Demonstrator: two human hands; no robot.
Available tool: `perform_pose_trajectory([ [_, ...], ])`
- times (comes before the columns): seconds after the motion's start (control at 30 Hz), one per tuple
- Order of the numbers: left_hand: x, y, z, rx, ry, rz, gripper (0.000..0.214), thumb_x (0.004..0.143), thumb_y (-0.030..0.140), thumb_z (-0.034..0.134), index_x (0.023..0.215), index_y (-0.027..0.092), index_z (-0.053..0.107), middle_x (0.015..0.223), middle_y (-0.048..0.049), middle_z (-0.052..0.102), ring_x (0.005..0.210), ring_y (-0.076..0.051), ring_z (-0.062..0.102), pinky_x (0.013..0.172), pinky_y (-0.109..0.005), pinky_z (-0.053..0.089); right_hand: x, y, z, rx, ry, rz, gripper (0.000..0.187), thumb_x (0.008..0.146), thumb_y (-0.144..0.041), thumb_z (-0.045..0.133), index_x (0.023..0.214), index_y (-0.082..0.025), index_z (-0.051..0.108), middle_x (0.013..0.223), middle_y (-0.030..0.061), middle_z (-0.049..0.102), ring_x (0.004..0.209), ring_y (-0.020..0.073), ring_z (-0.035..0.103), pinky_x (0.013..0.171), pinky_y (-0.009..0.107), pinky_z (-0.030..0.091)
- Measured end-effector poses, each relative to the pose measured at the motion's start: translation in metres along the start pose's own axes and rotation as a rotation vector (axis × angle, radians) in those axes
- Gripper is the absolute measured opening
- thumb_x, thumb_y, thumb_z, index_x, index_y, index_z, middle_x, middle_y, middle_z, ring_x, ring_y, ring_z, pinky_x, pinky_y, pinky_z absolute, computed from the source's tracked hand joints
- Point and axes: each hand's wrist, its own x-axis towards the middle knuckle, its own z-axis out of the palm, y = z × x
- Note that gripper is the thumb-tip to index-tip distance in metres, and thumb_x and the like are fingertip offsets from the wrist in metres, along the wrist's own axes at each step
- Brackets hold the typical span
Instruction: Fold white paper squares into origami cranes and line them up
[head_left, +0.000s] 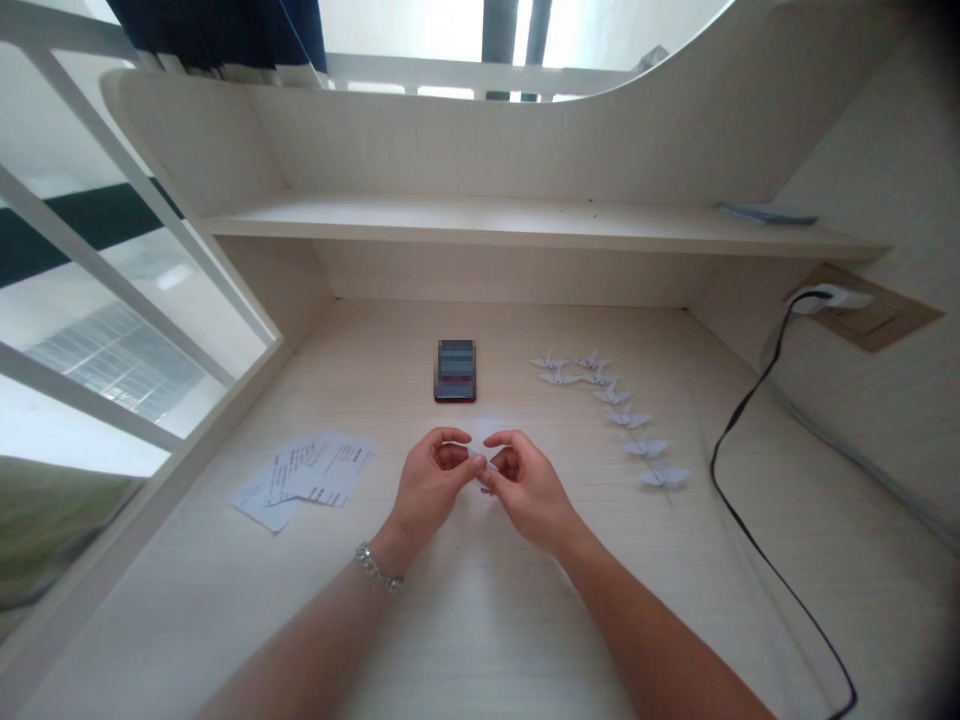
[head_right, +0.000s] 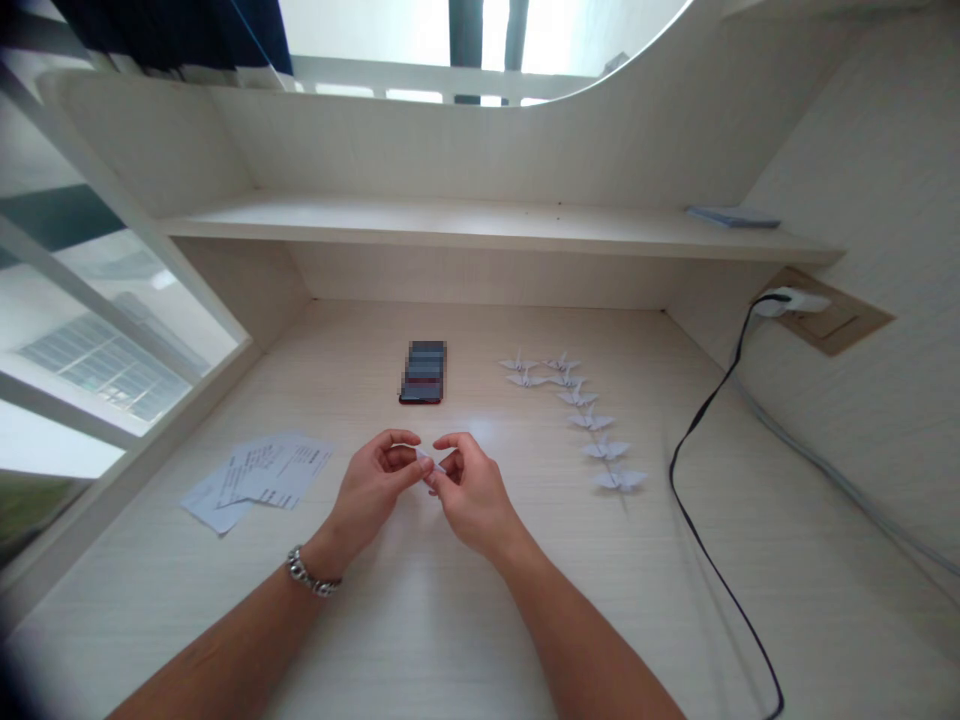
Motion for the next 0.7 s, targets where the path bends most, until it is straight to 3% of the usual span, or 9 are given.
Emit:
perform_pose_trajectory([
  [0.23, 0.0011, 0.0011, -0.0003, -0.009, 0.151, 0.062, 0.043, 0.058, 0.024, 0.073, 0.092, 0.016, 0.048, 0.065, 0.0021, 0.061, 0.057, -0.011, 0.059, 0.059, -0.025, 0.047, 0.0009, 0.0009, 0.0048, -0.003, 0.0, 0.018, 0.025, 0.071, -0.029, 0.062, 0.093, -0.019, 0.054, 0.055, -0.0053, 0.051, 0.052, 0.0122, 0.057, 0.051, 0.024, 0.045],
  [0.4, 0.0012, -0.0006, -0.0004, -0.001, 0.207, 0.109, 0.042, 0.059, 0.023, 0.073, 0.094, 0.016, 0.049, 0.066, 0.0025, 0.06, 0.062, -0.011, 0.059, 0.062, -0.024, 0.046, 0.0027, 0.0022, 0.0045, 0.11, -0.06, 0.096, 0.022, 0.072, -0.035, 0.061, 0.081, -0.016, 0.055, 0.062, 0.0003, 0.061, 0.051, 0.0115, 0.057, 0.051, 0.025, 0.047],
  [0.5, 0.0014, -0.0022, -0.0006, -0.019, 0.203, 0.107, 0.041, 0.059, 0.022, 0.073, 0.092, 0.017, 0.05, 0.065, 0.0034, 0.059, 0.061, -0.01, 0.058, 0.061, -0.023, 0.045, 0.0031, 0.0016, 0.0009, 0.106, -0.109, 0.128, 0.023, 0.073, -0.036, 0.061, 0.068, -0.015, 0.052, 0.061, 0.0015, 0.061, 0.05, 0.0104, 0.056, 0.05, 0.023, 0.046],
  [0.7, 0.0006, -0.001, -0.0005, -0.041, 0.098, 0.052, 0.037, 0.059, 0.021, 0.073, 0.09, 0.015, 0.054, 0.061, 0.0036, 0.057, 0.058, -0.009, 0.056, 0.058, -0.022, 0.044, 0.0031, -0.0003, -0.0032, 0.111, -0.093, 0.106, 0.026, 0.075, -0.041, 0.058, 0.071, -0.016, 0.053, 0.06, -0.0014, 0.057, 0.054, 0.0116, 0.058, 0.05, 0.023, 0.047],
])
